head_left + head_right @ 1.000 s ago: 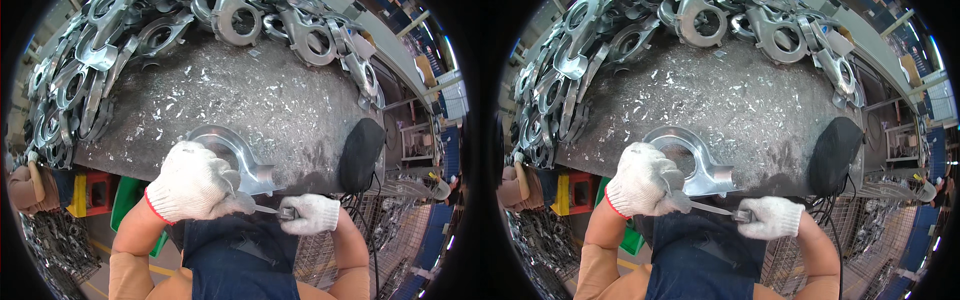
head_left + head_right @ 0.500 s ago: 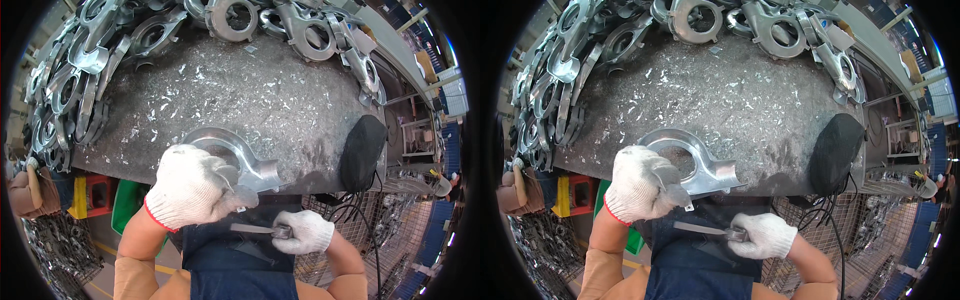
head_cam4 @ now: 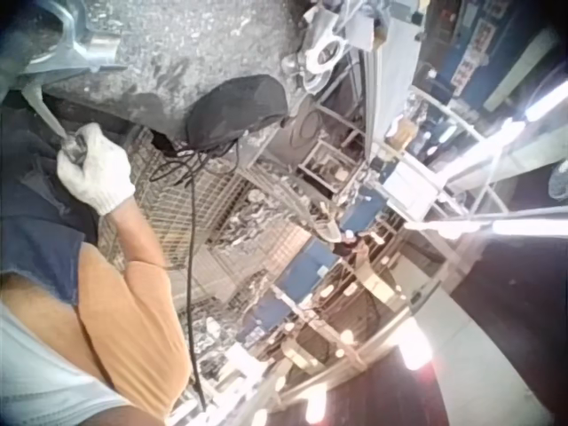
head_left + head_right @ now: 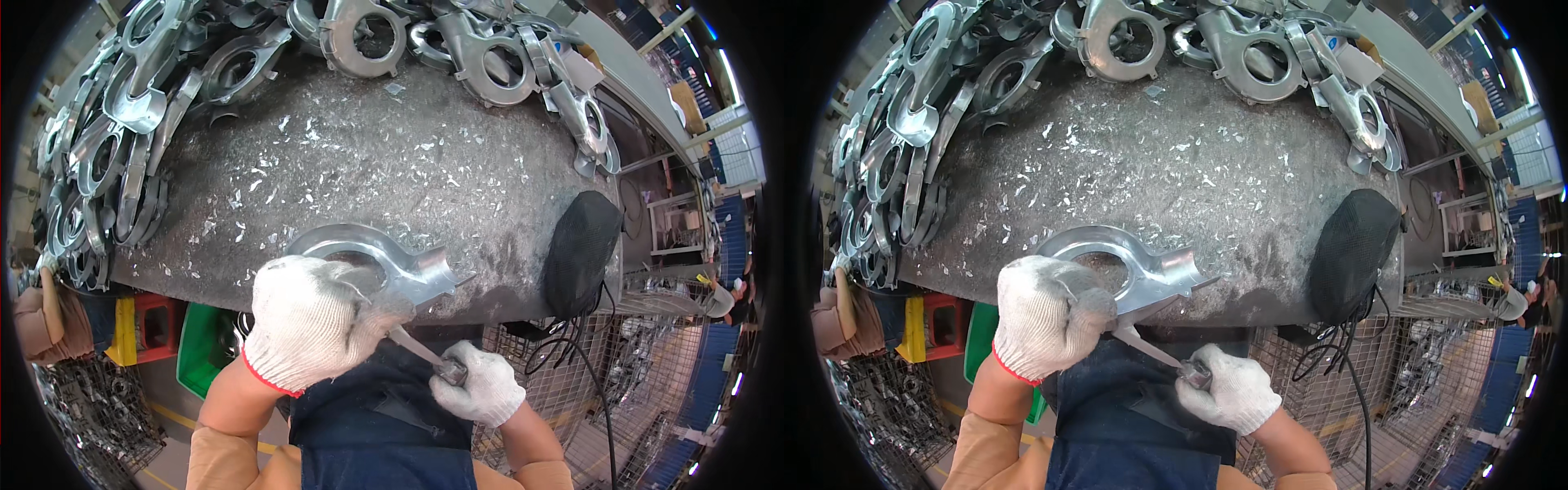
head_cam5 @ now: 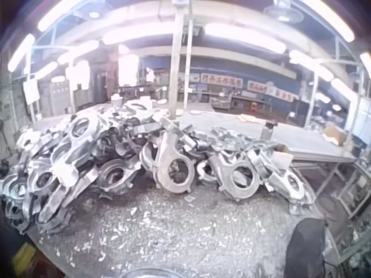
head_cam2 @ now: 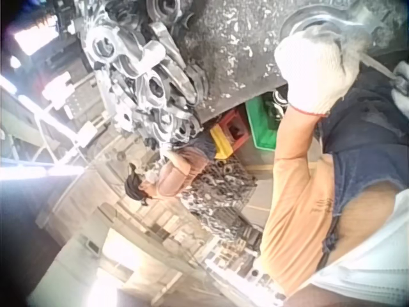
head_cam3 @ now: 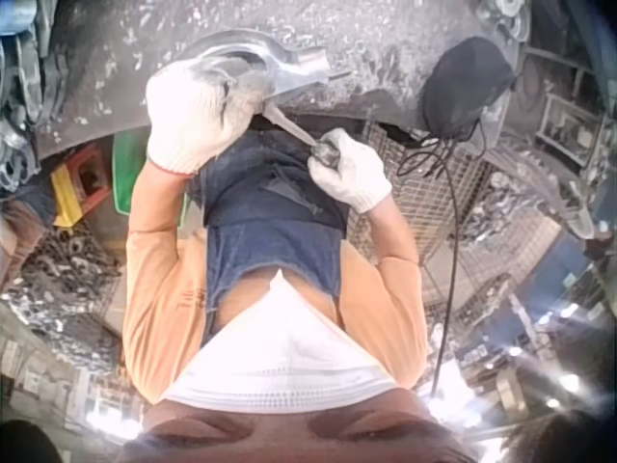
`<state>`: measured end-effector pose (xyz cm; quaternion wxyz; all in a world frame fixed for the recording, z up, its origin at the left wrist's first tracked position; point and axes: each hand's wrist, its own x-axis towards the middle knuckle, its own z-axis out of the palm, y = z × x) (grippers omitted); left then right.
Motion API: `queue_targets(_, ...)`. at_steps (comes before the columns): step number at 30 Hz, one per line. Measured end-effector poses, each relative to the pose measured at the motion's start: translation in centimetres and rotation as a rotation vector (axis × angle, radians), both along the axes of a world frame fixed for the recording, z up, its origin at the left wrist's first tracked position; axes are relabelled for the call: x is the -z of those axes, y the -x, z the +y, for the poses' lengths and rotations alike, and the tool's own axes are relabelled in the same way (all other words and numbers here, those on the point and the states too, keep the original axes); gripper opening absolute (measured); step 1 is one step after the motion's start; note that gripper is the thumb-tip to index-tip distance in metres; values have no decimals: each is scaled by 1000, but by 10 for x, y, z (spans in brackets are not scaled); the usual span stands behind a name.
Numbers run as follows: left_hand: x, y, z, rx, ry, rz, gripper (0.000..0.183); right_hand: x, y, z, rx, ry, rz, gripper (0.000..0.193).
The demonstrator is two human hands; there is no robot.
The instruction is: The person deburrs metal parts by scraping along their edges with a handheld deburring tool while rotating each piece.
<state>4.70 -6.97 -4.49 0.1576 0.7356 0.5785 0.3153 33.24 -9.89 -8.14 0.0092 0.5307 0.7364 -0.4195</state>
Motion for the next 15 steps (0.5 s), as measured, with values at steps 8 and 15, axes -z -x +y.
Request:
queue_targets(8, 3, 0, 0, -26, 9, -7, 19, -1, 9, 0, 63, 36, -120, 42)
queue_targets(15, -5, 8, 7, 46, 55, 69, 21, 6, -7, 14, 67, -292, -63, 30)
